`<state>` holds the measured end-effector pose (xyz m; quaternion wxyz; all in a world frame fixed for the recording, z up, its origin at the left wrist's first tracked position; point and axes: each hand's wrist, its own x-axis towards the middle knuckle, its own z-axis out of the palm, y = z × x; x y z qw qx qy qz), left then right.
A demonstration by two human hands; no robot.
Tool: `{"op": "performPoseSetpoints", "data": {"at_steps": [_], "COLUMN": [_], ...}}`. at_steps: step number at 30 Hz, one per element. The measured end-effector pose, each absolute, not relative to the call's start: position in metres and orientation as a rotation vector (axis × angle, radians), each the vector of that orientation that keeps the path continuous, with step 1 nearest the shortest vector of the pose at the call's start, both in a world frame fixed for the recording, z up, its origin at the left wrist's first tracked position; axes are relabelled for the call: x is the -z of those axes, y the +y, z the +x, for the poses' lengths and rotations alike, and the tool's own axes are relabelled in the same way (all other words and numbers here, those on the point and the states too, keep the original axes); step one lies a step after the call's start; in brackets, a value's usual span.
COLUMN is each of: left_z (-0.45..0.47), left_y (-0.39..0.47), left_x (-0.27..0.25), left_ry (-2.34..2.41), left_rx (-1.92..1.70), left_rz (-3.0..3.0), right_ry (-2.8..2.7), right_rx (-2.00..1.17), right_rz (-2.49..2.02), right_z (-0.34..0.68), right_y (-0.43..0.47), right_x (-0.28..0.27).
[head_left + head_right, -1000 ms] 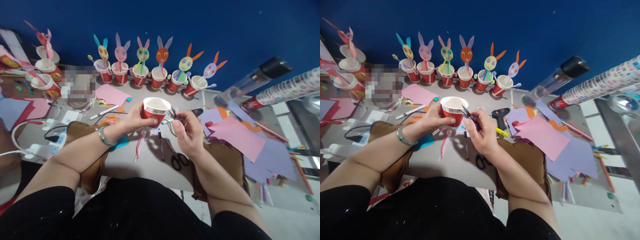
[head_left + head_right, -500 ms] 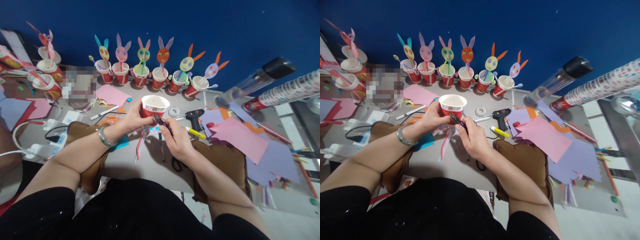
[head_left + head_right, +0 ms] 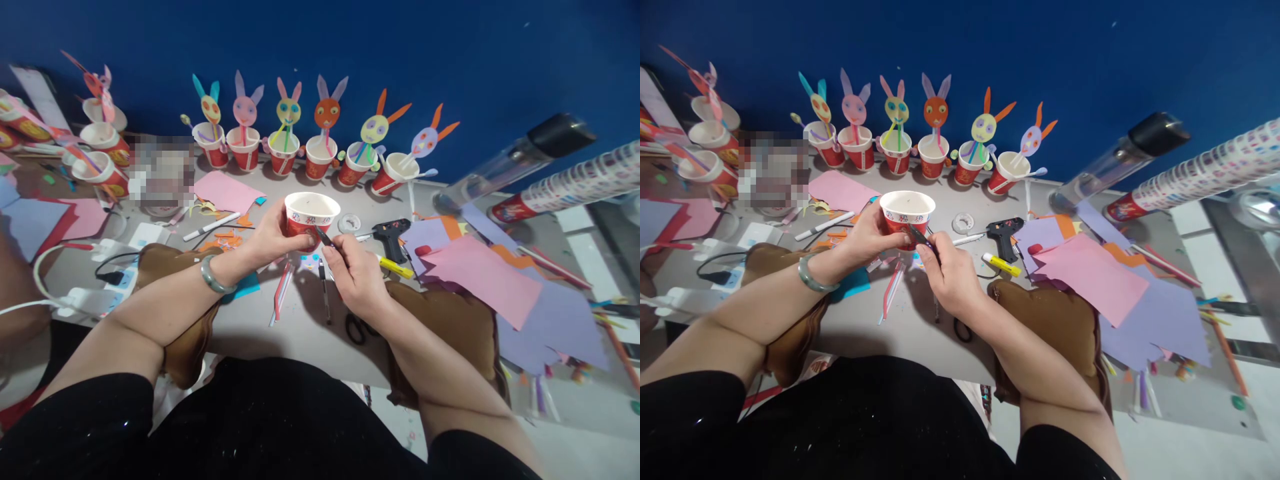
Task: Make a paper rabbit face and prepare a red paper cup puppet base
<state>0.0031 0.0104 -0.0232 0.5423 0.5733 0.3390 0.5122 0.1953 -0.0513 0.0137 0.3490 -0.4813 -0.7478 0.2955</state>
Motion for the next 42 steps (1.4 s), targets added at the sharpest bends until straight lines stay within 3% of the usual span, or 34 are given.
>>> {"op": "performPoseSetpoints", "data": {"at_steps": [42], "left_z": [0.007], "left_y": [0.006], "left_x": [0.033], "left_ry": [1.069], "left_rx": [-1.372], "left_rz": [1.649], "right_ry": [-2.114], "right_rx": [-0.377], "right_rz": [-1.422], "right_z": [0.198], "right_y": [-0.048], "right_x": [-0.004]}}
